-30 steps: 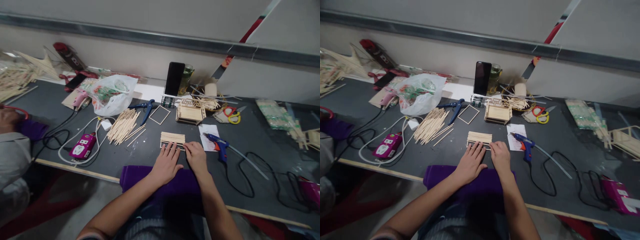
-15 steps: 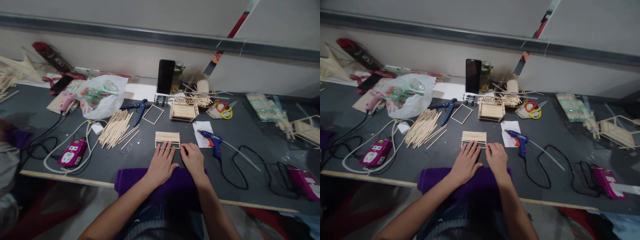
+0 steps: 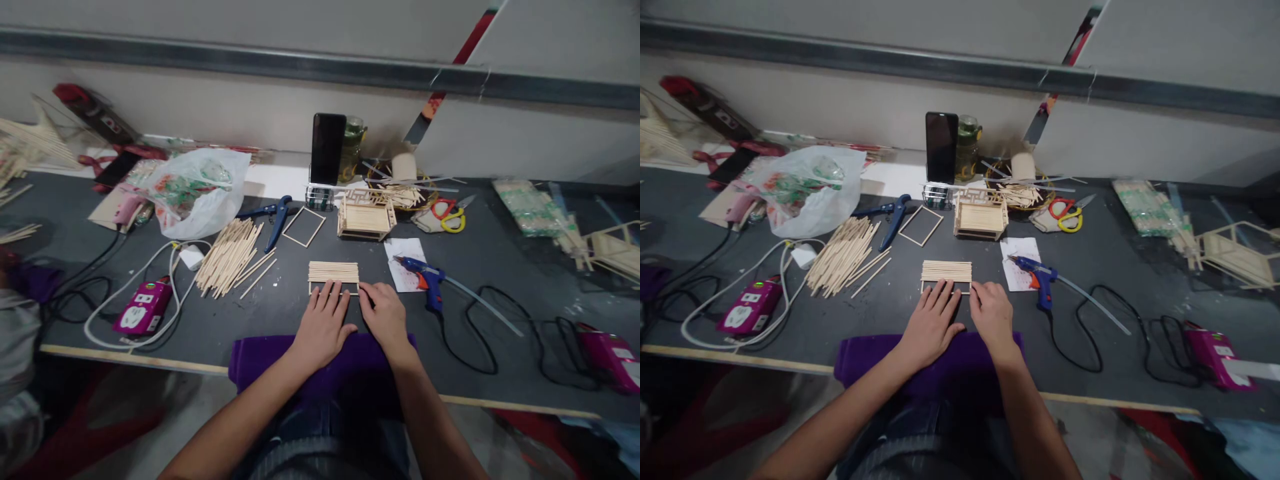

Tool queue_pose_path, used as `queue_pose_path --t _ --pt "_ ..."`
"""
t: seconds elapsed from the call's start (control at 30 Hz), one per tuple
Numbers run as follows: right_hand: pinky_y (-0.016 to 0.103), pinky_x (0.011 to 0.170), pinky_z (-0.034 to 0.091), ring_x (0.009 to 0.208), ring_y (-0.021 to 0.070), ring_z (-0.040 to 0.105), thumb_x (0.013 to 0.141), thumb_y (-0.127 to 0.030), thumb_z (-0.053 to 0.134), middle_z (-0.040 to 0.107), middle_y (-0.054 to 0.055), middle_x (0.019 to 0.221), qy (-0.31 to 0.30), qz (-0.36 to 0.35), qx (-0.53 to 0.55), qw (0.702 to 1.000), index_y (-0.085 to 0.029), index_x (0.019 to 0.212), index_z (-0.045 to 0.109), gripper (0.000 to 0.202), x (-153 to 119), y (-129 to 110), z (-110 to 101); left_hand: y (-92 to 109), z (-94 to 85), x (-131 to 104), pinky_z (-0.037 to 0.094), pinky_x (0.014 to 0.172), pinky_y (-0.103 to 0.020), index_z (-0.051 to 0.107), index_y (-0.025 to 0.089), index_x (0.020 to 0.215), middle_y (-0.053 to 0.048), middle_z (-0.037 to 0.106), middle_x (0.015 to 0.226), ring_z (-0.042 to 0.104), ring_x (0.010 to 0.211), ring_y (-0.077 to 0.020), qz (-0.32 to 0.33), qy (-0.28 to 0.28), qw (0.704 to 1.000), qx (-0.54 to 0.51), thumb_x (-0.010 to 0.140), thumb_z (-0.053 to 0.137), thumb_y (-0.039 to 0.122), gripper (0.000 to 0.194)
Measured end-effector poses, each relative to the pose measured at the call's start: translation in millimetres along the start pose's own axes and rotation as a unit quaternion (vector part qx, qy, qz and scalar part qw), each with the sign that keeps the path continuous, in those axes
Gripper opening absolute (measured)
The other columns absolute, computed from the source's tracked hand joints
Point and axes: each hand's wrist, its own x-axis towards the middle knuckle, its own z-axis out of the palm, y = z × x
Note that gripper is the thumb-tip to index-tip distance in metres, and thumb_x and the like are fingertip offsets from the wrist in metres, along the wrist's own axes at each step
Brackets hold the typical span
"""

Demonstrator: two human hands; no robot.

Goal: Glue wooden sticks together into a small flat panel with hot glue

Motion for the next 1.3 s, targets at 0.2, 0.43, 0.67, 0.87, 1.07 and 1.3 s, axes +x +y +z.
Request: queue_pose_path --t 0.2,0.43,0.67,0.87,1.07,1.3 --pt "0.030 0.073 0.040 0.079 0.0212 0.054 0.095 -0.026 0.043 0.065 0.008 0.080 0.002 -0.005 0.002 1.000 -0.014 0.101 0.071 0.031 -1 1 1 0 -1.4 -1 0.023 0.115 -0.049 0.038 0.012 0.143 -0.016 0.028 0.155 0.018 0.146 -0.0303 0.003 0.004 1.000 0.000 0.095 0.039 0.049 0.060" --pt "0.031 0.072 0.040 0.080 0.0214 0.054 0.096 -0.027 0.042 0.064 0.008 0.080 0.000 0.003 -0.001 1.000 -0.015 0.101 0.071 0.032 -1 0 1 0 -0.2 -3 0.023 0.114 -0.054 0.038 0.010 0.142 -0.023 0.028 0.153 0.019 0.144 -0.0346 -0.017 0.014 1.000 0.010 0.094 0.041 0.049 0.062" --pt "0.031 0.074 0.041 0.079 0.0212 0.055 0.096 -0.026 0.042 0.065 0.008 0.081 -0.004 0.001 0.003 1.000 -0.014 0.102 0.071 0.032 0 1 0 1 -0.8 -2 0.024 0.114 -0.053 0.039 0.010 0.142 -0.024 0.029 0.152 0.019 0.144 -0.0345 -0.015 0.008 1.000 0.011 0.094 0.041 0.049 0.062" --pt "0.031 0.074 0.041 0.080 0.0213 0.055 0.096 -0.026 0.041 0.065 0.008 0.081 -0.007 0.003 0.005 1.000 -0.015 0.103 0.070 0.032 0 0 -1 0 -0.2 -2 0.024 0.114 -0.053 0.039 0.010 0.142 -0.024 0.029 0.152 0.020 0.144 -0.0342 -0.013 0.007 1.000 0.017 0.094 0.041 0.048 0.061" --pt "0.031 0.072 0.042 0.078 0.0213 0.055 0.097 -0.027 0.039 0.064 0.008 0.079 -0.005 0.004 0.005 1.000 -0.015 0.102 0.070 0.034 0 0 0 1 0.5 -2 0.023 0.114 -0.053 0.039 0.010 0.142 -0.024 0.030 0.152 0.021 0.144 -0.0343 -0.015 0.006 1.000 0.021 0.094 0.041 0.048 0.061" --pt "0.032 0.077 0.045 0.082 0.0211 0.059 0.095 -0.026 0.042 0.068 0.009 0.084 0.055 0.012 0.019 0.998 -0.015 0.102 0.069 0.030 -5 7 -14 2 0.9 -1 0.023 0.114 -0.053 0.041 0.010 0.141 -0.024 0.031 0.151 0.022 0.144 -0.0349 -0.023 0.001 1.000 0.018 0.094 0.040 0.050 0.061"
